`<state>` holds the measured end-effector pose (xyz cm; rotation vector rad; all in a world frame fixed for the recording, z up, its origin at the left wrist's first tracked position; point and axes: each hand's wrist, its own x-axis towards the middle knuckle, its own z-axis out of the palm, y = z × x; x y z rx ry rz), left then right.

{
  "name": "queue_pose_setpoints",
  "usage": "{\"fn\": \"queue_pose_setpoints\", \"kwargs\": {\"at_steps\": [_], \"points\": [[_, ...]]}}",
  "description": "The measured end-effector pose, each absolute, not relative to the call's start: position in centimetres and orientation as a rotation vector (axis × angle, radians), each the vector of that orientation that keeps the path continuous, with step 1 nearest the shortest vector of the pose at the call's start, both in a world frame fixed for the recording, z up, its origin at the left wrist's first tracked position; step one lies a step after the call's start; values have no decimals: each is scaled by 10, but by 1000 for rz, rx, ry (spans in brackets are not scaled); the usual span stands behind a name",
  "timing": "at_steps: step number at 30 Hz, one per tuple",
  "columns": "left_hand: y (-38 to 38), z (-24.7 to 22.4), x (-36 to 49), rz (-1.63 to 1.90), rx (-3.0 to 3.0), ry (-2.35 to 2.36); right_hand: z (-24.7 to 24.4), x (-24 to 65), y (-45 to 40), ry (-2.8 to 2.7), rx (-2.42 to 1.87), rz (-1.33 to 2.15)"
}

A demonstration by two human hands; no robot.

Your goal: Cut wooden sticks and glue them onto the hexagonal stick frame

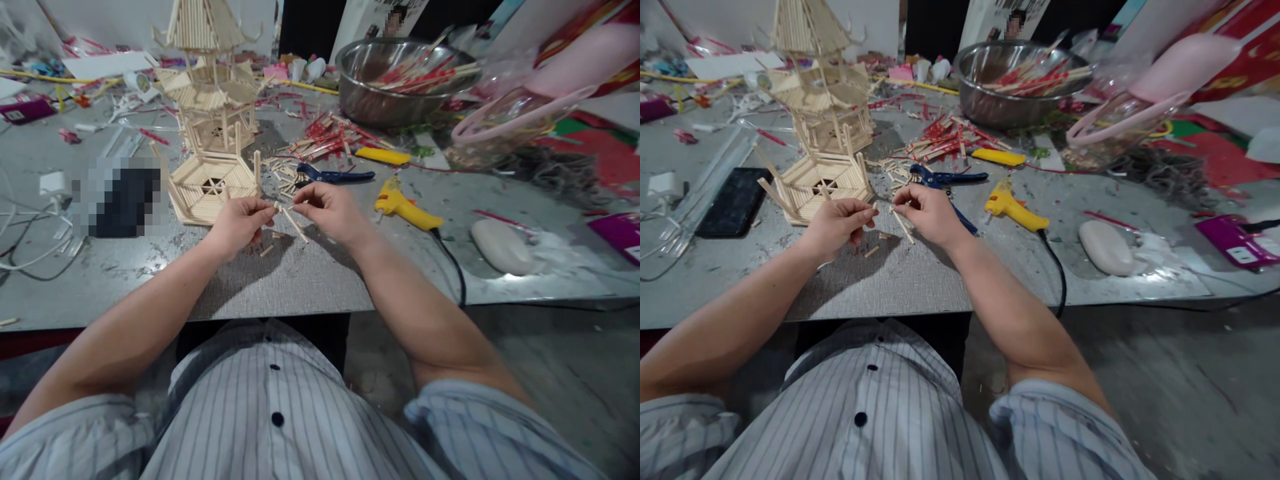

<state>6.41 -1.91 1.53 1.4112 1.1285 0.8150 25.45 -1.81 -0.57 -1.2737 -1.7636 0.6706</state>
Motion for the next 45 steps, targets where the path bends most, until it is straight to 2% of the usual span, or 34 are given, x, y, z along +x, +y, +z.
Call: {"fn": "queue_pose_setpoints", "kwargs": {"at_steps": [9, 27, 45], "points": [[-21, 14, 66, 750, 1481, 1153, -14, 242, -21, -1627, -944, 920], [-21, 15, 63, 683, 1658, 1122, -12, 239, -22, -1503, -982, 1079], [-21, 16, 61, 677, 1405, 996, -12, 237, -21, -1446, -984, 1152]]}}
